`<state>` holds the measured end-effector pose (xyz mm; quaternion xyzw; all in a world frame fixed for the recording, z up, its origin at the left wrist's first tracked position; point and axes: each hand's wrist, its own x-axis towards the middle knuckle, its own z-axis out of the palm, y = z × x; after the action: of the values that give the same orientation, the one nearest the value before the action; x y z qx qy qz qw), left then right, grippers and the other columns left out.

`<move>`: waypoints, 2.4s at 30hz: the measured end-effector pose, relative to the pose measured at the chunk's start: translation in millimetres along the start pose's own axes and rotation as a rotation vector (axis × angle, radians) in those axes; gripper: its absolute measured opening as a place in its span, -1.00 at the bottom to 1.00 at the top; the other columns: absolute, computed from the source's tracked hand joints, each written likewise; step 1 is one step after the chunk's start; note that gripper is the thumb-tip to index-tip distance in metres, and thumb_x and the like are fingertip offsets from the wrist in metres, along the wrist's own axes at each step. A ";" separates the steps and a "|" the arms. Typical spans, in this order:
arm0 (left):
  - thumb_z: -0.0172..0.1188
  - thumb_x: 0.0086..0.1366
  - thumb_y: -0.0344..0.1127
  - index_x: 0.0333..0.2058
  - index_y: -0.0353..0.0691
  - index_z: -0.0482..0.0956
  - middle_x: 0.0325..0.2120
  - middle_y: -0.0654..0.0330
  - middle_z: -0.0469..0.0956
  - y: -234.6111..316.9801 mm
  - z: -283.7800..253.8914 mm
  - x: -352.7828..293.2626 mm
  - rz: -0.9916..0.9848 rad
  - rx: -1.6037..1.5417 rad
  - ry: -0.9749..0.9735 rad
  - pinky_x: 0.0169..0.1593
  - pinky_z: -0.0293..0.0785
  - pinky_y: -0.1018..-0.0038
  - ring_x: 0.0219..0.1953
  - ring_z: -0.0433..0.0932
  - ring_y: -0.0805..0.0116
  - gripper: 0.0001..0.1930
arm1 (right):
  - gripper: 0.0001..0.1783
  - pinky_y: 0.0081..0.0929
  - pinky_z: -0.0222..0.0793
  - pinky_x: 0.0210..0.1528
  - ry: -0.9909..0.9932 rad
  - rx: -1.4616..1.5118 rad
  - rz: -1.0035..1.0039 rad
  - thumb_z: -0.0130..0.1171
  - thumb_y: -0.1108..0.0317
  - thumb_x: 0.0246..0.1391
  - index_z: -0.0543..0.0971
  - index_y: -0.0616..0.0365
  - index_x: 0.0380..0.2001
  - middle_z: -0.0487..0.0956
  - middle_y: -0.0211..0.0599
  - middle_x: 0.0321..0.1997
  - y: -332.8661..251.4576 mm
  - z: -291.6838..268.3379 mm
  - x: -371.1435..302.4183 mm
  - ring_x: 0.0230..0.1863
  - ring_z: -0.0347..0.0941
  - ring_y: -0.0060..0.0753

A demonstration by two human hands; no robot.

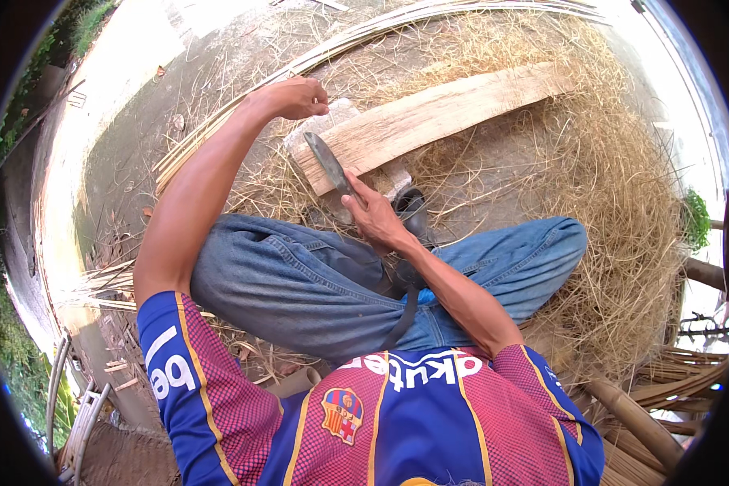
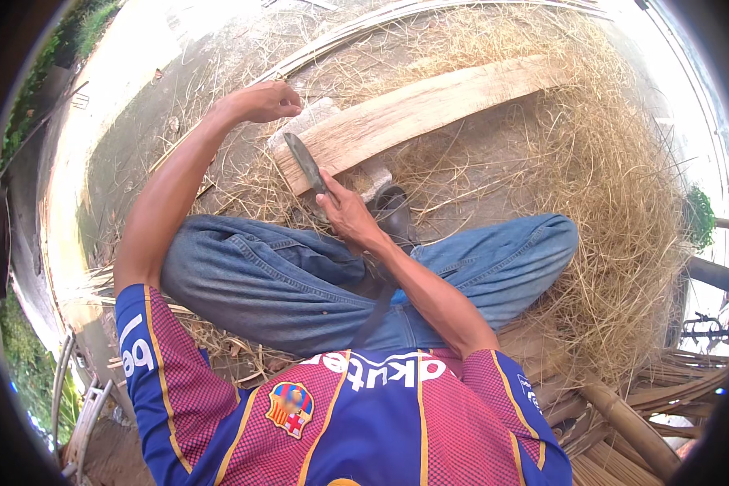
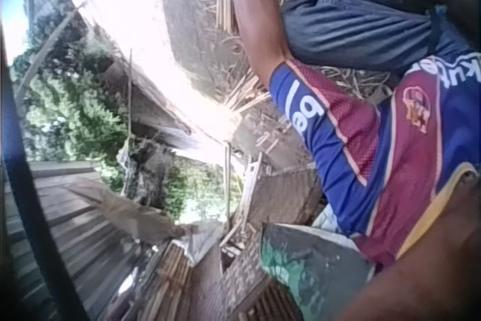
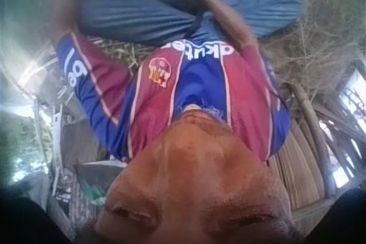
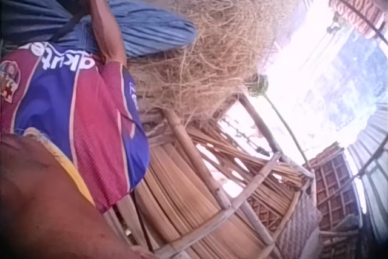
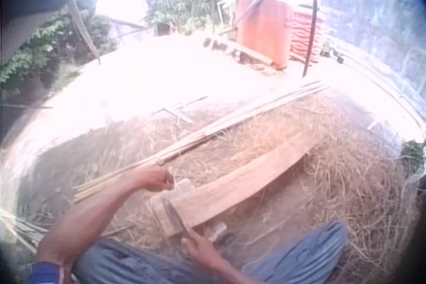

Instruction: The person sits on the ground and uses a machete to split a piece of bamboo into thin strips. They repeatedly strike the bamboo against a wooden block to separate the fibers, then gather the resulting strips.

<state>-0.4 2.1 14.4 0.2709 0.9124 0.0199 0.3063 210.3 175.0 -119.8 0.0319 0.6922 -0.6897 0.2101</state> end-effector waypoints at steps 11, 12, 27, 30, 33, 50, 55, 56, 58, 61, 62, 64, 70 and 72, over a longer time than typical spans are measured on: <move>0.08 0.43 0.01 0.03 -0.18 0.61 0.02 0.07 0.61 1.0 -5.1 -2.5 -0.072 0.018 -0.005 0.10 0.51 0.20 0.02 0.59 0.19 -0.58 | -0.35 -0.25 0.48 -0.30 -0.048 -0.426 -0.332 0.07 0.22 0.32 0.20 -0.21 0.43 0.52 -0.18 -0.44 13.0 12.6 -3.8 -0.43 0.53 -0.17; 0.08 0.43 0.01 0.02 -0.19 0.61 0.01 0.07 0.61 -0.3 -5.4 -3.6 -0.069 0.008 0.031 0.09 0.51 0.20 0.02 0.59 0.19 -0.58 | -0.36 -0.19 0.48 -0.26 -0.020 -0.507 -0.327 0.07 0.23 0.31 0.23 -0.20 0.42 0.54 -0.12 -0.39 8.7 9.2 -6.7 -0.39 0.56 -0.07; 0.06 0.44 0.02 0.01 -0.17 0.63 0.04 0.09 0.58 -4.5 -2.3 1.3 -0.031 -0.021 0.032 0.13 0.48 0.16 0.02 0.57 0.19 -0.58 | -0.43 -0.04 0.50 -0.33 0.218 -1.112 -0.301 0.04 0.32 0.27 0.32 -0.36 0.33 0.43 -0.01 -0.18 1.9 -134.6 24.7 -0.40 0.56 0.11; 0.05 0.45 0.02 0.01 -0.16 0.64 0.05 0.08 0.58 -10.9 -1.4 0.7 -0.053 -0.022 0.013 0.14 0.48 0.16 0.02 0.58 0.19 -0.59 | -0.48 0.02 0.48 -0.31 0.177 -1.138 -0.339 0.06 0.24 0.30 0.37 -0.36 0.31 0.47 0.00 -0.25 -0.9 -144.2 20.8 -0.36 0.55 0.15; 0.07 0.44 0.00 0.00 -0.17 0.64 0.03 0.07 0.60 7.9 -8.6 -5.8 -0.062 -0.044 0.038 0.12 0.50 0.17 0.01 0.58 0.17 -0.60 | -0.50 -0.10 0.44 -0.39 0.582 -1.065 -0.224 0.11 0.18 0.30 0.41 -0.36 0.30 0.46 -0.16 -0.37 12.0 -177.7 36.8 -0.44 0.50 -0.05; 0.09 0.43 -0.02 0.02 -0.15 0.62 0.00 0.08 0.62 -5.9 1.5 0.1 -0.064 0.001 -0.059 0.10 0.51 0.18 -0.02 0.61 0.16 -0.61 | -0.46 -0.31 0.44 -0.49 0.152 -1.128 -0.467 0.10 0.22 0.31 0.38 -0.34 0.34 0.44 -0.28 -0.39 42.3 -126.5 -32.9 -0.52 0.46 -0.23; 0.09 0.43 -0.04 0.05 -0.12 0.60 0.00 0.07 0.61 11.7 -7.7 -8.1 -0.078 -0.018 -0.028 0.13 0.48 0.21 0.00 0.59 0.15 -0.62 | -0.48 -0.19 0.43 -0.39 0.763 -0.931 -0.071 0.09 0.18 0.31 0.39 -0.35 0.33 0.46 -0.24 -0.38 42.9 -188.1 -6.5 -0.46 0.48 -0.17; 0.09 0.43 -0.03 0.06 -0.11 0.60 0.01 0.07 0.61 8.9 -6.3 -5.7 -0.069 -0.003 -0.032 0.13 0.48 0.20 0.01 0.59 0.14 -0.61 | -0.48 -0.19 0.42 -0.36 0.872 -0.904 -0.048 0.09 0.16 0.31 0.40 -0.32 0.33 0.43 -0.21 -0.43 52.2 -213.2 -3.4 -0.43 0.48 -0.17; 0.10 0.41 -0.03 0.05 -0.11 0.62 0.01 0.07 0.61 -1.1 0.2 -4.9 -0.088 0.015 -0.057 0.13 0.47 0.19 0.03 0.58 0.12 -0.61 | -0.48 -0.19 0.40 -0.32 0.977 -0.885 -0.043 0.10 0.14 0.31 0.42 -0.29 0.32 0.41 -0.19 -0.48 54.5 -235.8 -7.2 -0.41 0.47 -0.17; 0.10 0.41 -0.04 0.03 -0.15 0.62 -0.08 0.02 0.66 -16.2 8.7 -2.9 -0.093 0.029 -0.090 0.09 0.49 0.19 -0.03 0.62 0.08 -0.61 | -0.47 -0.18 0.43 -0.37 0.910 -0.901 -0.088 0.12 0.13 0.28 0.41 -0.43 0.31 0.45 -0.24 -0.40 52.8 -230.4 -30.2 -0.45 0.50 -0.19; 0.11 0.40 -0.03 0.03 -0.15 0.62 -0.08 0.01 0.66 -16.8 9.7 -2.6 -0.086 0.032 -0.083 0.08 0.49 0.19 -0.03 0.62 0.08 -0.61 | -0.47 -0.17 0.44 -0.37 0.861 -0.930 -0.110 0.12 0.14 0.28 0.41 -0.46 0.31 0.46 -0.24 -0.37 55.7 -222.5 -33.4 -0.45 0.51 -0.18; 0.11 0.40 -0.03 0.02 -0.15 0.63 -0.09 -0.01 0.66 -8.4 4.9 -3.6 -0.077 0.017 -0.069 0.08 0.50 0.19 -0.04 0.62 0.07 -0.61 | -0.47 -0.15 0.47 -0.38 0.760 -0.970 -0.167 0.13 0.15 0.28 0.40 -0.53 0.30 0.46 -0.26 -0.33 59.1 -207.1 -29.4 -0.44 0.54 -0.17; 0.10 0.40 0.00 -0.04 -0.17 0.66 -0.13 -0.05 0.66 -0.1 2.7 -3.4 0.027 -0.016 -0.048 0.05 0.50 0.19 -0.05 0.63 0.04 -0.60 | -0.53 -0.16 0.53 -0.42 0.457 -1.321 -0.243 0.03 0.18 0.33 0.40 -0.52 0.27 0.44 -0.27 -0.25 25.0 -247.5 7.4 -0.43 0.57 -0.12; 0.11 0.39 0.02 -0.01 -0.12 0.66 -0.09 -0.02 0.65 -5.9 5.7 -6.9 -0.088 -0.054 -0.105 0.09 0.49 0.22 0.00 0.61 0.07 -0.60 | -0.54 -0.09 0.54 -0.35 0.502 -1.347 -0.155 0.00 0.18 0.34 0.40 -0.50 0.26 0.46 -0.19 -0.22 8.6 -287.5 13.4 -0.36 0.59 -0.06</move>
<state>4.5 -7.2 12.4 0.2228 0.9051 0.0167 0.3617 130.0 450.5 -143.9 0.0037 0.9947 -0.0981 -0.0309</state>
